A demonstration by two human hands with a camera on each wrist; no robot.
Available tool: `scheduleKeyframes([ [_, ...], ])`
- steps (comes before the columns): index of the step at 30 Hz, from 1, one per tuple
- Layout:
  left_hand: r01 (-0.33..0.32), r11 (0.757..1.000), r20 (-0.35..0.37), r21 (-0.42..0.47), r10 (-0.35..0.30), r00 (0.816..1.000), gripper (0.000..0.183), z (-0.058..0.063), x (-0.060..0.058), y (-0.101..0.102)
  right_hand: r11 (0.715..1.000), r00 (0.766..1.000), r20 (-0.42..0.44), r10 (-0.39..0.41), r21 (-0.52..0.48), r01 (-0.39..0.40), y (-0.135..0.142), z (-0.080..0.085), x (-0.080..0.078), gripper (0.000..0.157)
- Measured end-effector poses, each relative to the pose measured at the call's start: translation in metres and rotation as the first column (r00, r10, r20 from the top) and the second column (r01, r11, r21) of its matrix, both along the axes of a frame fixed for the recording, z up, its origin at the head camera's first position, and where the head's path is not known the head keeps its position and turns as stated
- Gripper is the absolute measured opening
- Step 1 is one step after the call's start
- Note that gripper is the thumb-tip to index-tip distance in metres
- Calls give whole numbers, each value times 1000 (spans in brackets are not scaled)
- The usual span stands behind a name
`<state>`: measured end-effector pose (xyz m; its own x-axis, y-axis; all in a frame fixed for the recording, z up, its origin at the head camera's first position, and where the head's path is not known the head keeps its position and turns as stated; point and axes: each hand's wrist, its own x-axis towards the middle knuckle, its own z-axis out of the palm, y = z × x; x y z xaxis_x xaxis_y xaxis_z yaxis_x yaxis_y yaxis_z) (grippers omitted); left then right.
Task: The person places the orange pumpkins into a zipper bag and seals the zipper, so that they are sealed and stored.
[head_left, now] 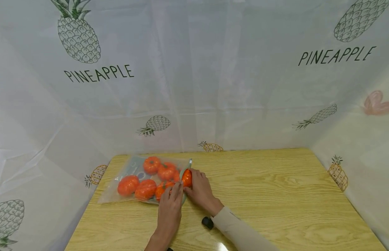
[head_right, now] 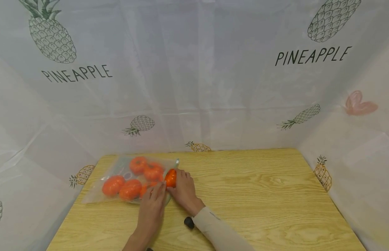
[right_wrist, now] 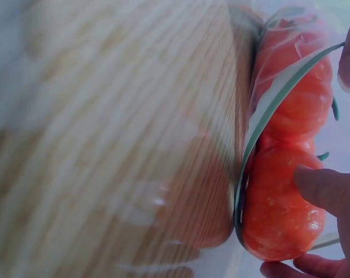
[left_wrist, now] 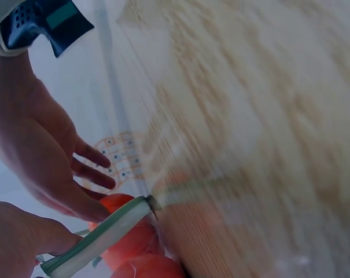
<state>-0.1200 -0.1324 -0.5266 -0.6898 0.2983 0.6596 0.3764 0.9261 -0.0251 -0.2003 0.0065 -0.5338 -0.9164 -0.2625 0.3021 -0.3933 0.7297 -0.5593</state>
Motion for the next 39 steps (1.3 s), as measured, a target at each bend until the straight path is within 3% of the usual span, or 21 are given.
scheduleKeyframes([
  [7, -4, 1000, -12, -20, 4, 1000, 61, -1, 0, -1, 999, 998, -42, -35, 14, 36, -4, -3, -2, 67],
  [11, -8, 1000, -1, -30, 7, 1000, 57, -1, 1, -1, 996, 996, -25, -86, 23, 87, -3, -4, 1, 66],
  [18, -2, 1000, 6, -31, 2, 1000, 58, 1, 2, -1, 991, 991, -65, -117, 56, 121, -7, 1, 1, 51],
  [25, 8, 1000, 1, -11, -8, 1000, 60, 0, 2, 0, 986, 989, -47, -143, 74, 147, -7, 1, 4, 53],
  [39, 8, 1000, 11, -7, -8, 1000, 63, -3, 1, 0, 996, 999, -23, -44, 76, 46, -2, 5, 5, 48],
])
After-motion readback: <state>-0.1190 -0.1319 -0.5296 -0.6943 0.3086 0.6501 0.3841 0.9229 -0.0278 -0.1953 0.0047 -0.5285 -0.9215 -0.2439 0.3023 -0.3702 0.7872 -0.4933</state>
